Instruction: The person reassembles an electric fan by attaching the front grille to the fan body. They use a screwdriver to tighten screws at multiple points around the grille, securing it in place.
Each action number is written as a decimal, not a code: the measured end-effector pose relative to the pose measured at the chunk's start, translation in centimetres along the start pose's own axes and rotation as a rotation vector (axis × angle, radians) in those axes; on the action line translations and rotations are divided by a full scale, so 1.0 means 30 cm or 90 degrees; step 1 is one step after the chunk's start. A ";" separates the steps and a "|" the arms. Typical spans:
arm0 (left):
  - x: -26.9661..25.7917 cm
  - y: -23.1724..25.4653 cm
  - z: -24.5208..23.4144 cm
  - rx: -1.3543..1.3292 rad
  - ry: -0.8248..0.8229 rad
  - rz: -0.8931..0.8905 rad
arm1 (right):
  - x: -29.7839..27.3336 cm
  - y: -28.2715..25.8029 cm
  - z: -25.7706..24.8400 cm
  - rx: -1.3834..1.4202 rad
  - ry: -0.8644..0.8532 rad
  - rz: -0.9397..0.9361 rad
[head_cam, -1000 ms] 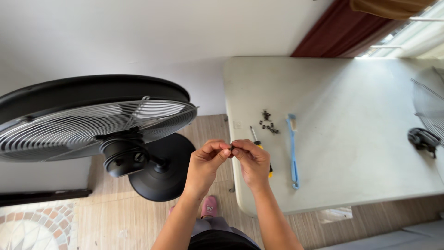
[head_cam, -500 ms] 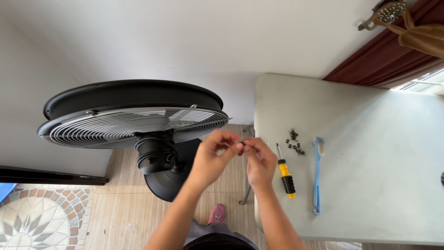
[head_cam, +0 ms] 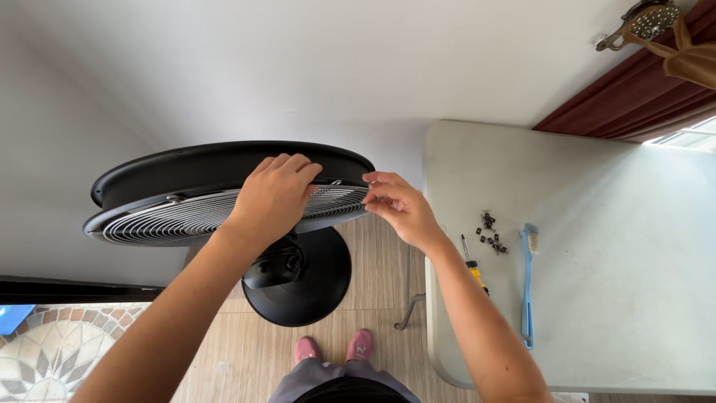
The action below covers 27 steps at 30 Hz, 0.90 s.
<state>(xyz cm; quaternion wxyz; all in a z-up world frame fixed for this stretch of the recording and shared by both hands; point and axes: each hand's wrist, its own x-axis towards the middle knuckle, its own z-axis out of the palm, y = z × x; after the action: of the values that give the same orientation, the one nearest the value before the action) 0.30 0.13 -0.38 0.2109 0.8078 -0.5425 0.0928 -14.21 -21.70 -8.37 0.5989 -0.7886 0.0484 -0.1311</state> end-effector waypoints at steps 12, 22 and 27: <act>-0.021 -0.060 0.036 -0.075 -0.052 0.010 | 0.083 0.027 0.024 0.057 -0.022 0.081; -0.013 -0.051 0.013 -0.132 -0.028 -0.047 | 0.132 0.051 0.031 0.099 -0.023 0.050; -0.007 -0.051 0.009 -0.168 0.001 -0.065 | 0.148 0.041 0.028 0.081 -0.027 0.039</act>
<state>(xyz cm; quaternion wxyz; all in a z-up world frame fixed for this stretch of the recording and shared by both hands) 1.61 0.67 -1.07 0.3202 0.7997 -0.5078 0.0101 -9.62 -22.28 -9.09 0.6525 -0.7495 0.0513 -0.0993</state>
